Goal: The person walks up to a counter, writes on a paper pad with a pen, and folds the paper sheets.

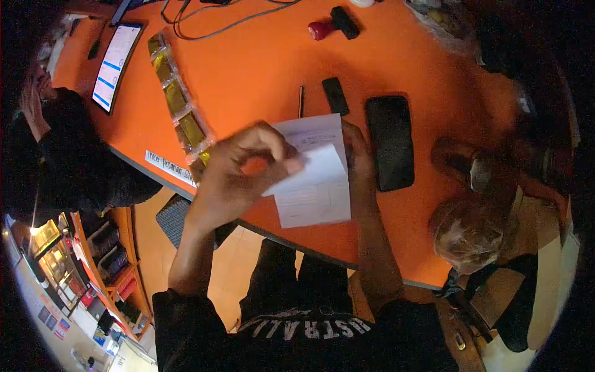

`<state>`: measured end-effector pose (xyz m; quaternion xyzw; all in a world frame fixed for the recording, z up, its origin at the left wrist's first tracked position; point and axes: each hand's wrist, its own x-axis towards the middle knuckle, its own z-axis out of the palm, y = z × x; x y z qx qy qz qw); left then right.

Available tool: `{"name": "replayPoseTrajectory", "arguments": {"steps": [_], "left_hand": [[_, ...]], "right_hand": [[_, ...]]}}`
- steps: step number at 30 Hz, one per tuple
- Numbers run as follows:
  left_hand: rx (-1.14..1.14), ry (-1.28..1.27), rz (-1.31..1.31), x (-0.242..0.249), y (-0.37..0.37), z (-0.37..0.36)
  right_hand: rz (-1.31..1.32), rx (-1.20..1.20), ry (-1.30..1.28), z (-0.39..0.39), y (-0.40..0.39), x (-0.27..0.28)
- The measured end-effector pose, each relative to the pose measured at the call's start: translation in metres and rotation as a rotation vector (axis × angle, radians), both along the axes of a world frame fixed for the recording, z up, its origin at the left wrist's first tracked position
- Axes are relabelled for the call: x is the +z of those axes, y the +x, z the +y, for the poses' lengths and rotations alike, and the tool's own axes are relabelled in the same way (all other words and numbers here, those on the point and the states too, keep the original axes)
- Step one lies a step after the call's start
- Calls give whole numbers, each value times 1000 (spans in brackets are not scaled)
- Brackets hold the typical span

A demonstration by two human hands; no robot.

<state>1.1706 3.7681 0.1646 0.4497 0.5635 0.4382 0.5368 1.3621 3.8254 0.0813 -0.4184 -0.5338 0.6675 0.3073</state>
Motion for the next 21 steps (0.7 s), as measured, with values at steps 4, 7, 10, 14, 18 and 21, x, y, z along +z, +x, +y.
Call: {"name": "replayPoseTrajectory", "arguments": {"steps": [4,7,10,14,18,21], "left_hand": [[326,-19,91,13,-18,15],[343,68,150,21,-20,18],[198,161,131,17,-21,5],[116,124,-210,-2,-16,-20],[-346,295,346,4,-34,-26],[-216,207,651,9,-9,-27]], "right_hand": [[-20,-50,-115,-3,-5,7],[-90,-30,37,-2,-6,6],[252,-99,-342,4,-5,2],[353,-277,-578,7,-3,-3],[117,-14,59,1,8,-27],[173,9,8,0,1,-13]]}}
